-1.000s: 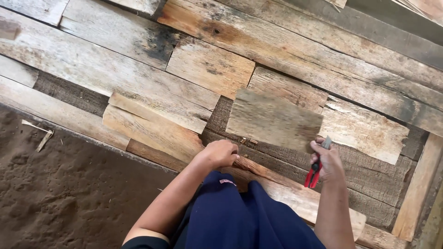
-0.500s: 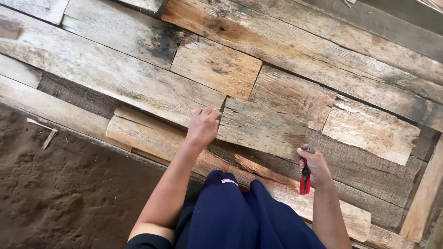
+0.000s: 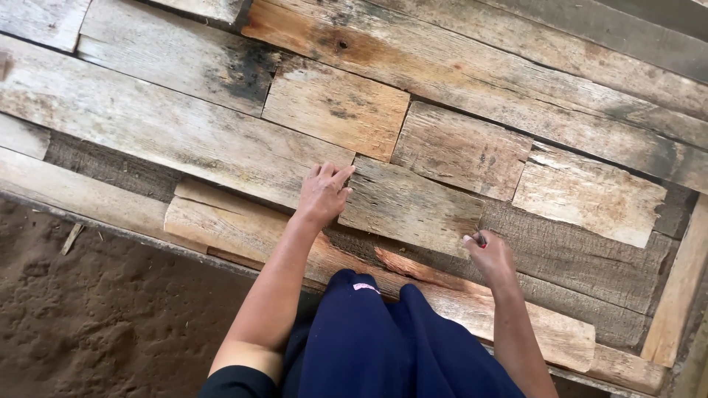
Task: The person scrapes the surface of wooden planks with a red utility knife, removing loose material and smoothing the wood. They handle multiple planks, repositioning them and occasionally stacking them on the workbench.
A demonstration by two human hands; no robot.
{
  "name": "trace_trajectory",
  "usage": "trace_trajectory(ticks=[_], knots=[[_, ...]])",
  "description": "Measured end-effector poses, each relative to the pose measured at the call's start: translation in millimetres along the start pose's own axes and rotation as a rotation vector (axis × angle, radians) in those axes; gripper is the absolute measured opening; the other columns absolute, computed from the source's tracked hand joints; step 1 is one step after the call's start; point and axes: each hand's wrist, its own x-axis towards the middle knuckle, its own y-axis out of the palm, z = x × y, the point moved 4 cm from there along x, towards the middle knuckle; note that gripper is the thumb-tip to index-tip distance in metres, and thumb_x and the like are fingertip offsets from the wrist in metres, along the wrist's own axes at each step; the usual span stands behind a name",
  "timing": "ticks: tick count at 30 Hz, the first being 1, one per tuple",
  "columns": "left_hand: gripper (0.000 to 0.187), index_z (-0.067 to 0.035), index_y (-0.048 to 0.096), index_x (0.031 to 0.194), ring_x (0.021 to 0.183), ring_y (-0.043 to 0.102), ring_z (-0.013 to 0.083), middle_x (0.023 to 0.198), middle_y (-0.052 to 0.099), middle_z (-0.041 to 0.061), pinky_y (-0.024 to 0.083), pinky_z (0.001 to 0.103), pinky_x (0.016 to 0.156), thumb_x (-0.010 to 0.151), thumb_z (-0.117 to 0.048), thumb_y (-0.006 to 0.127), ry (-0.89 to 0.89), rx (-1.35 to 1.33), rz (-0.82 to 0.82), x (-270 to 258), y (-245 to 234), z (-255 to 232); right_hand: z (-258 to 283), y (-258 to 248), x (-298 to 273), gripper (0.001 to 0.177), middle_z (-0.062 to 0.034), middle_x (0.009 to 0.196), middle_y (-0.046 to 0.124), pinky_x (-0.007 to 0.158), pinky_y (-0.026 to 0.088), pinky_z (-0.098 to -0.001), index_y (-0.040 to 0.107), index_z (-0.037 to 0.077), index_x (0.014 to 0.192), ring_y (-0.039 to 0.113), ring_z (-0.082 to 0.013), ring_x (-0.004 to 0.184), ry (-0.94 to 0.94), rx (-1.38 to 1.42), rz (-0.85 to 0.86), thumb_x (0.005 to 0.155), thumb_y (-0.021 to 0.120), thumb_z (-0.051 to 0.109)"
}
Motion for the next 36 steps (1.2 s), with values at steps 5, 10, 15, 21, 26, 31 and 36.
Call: trace_trajectory(ticks=[5, 10, 15, 21, 26, 31, 36], knots=[[0.047, -0.029, 0.065, 0.131, 0.097, 0.061, 0.0365, 0.1, 0.06, 0.008, 0.054, 0.049, 0.085, 0.084, -0.027, 0.07, 0.026, -0.005, -0.018, 1.8, 4.6, 4.8, 40.2, -18.9, -28.8, 0.033, -0.0168, 0.098, 0.076, 0.089, 0.054, -0.0496, 0.075, 0.021, 0.099, 0.069, -0.04, 0.108, -0.017, -0.181, 0.049, 0.085, 0.059, 0.046], [0.051, -0.028, 0.064, 0.132, 0.097, 0.061, 0.0367, 0.1, 0.06, 0.009, 0.054, 0.049, 0.086, 0.082, -0.031, 0.073, 0.046, 0.035, -0.028, 2.1, 5.4, 1.4, 64.1, -29.5, -40.2, 0.039, -0.0167, 0.104, 0.075, 0.09, 0.054, -0.0498, 0.072, 0.021, 0.1, 0.07, -0.0392, 0.11, -0.003, -0.335, 0.057, 0.085, 0.052, 0.051], [0.051, -0.032, 0.061, 0.135, 0.108, 0.056, 0.0349, 0.107, 0.057, 0.006, 0.054, 0.053, 0.087, 0.085, -0.038, 0.071, -0.028, 0.071, 0.069, 2.4, 10.4, 1.8, 98.7, -51.4, -67.7, 0.051, -0.0236, 0.12, 0.073, 0.101, 0.05, -0.0532, 0.071, 0.017, 0.117, 0.065, -0.0434, 0.121, 0.02, -0.373, 0.109, 0.089, 0.044, 0.05], [0.052, -0.031, 0.06, 0.134, 0.111, 0.055, 0.0337, 0.109, 0.057, 0.005, 0.054, 0.053, 0.088, 0.084, -0.038, 0.073, -0.044, 0.095, 0.066, 4.2, 20.5, 6.4, 101.5, -46.6, -59.8, 0.058, -0.0251, 0.125, 0.071, 0.103, 0.048, -0.0559, 0.07, 0.015, 0.124, 0.063, -0.0451, 0.124, 0.015, -0.432, 0.142, 0.089, 0.04, 0.05], [0.055, -0.034, 0.056, 0.141, 0.112, 0.052, 0.0304, 0.112, 0.055, 0.004, 0.05, 0.051, 0.092, 0.087, -0.038, 0.071, -0.143, 0.002, 0.146, 7.6, 7.0, -0.7, 8.0, -2.3, 13.2, 0.042, -0.0172, 0.099, 0.072, 0.079, 0.053, -0.0482, 0.07, 0.015, 0.111, 0.069, -0.0369, 0.094, 0.015, -0.128, 0.118, 0.082, 0.06, 0.043], [0.043, -0.032, 0.056, 0.138, 0.111, 0.054, 0.0303, 0.106, 0.057, 0.003, 0.05, 0.051, 0.092, 0.096, -0.041, 0.062, -0.18, -0.136, 0.13, 13.2, 14.2, 14.1, 49.1, -53.1, -54.4, 0.023, -0.0088, 0.068, 0.051, 0.034, 0.04, -0.0258, 0.062, -0.001, 0.105, 0.045, -0.0132, 0.039, -0.128, 0.58, 0.069, 0.084, 0.068, 0.006], [0.035, -0.044, 0.07, 0.122, 0.105, 0.058, 0.0228, 0.098, 0.064, -0.003, 0.047, 0.041, 0.096, 0.096, -0.023, 0.061, -0.172, -0.424, 0.083, 13.4, 8.1, 19.2, 54.4, -79.9, -71.5, 0.016, -0.0119, 0.064, 0.059, 0.035, 0.044, -0.0256, 0.06, 0.009, 0.111, 0.053, -0.0147, 0.037, -0.191, 0.909, -0.099, 0.096, 0.066, 0.007]])
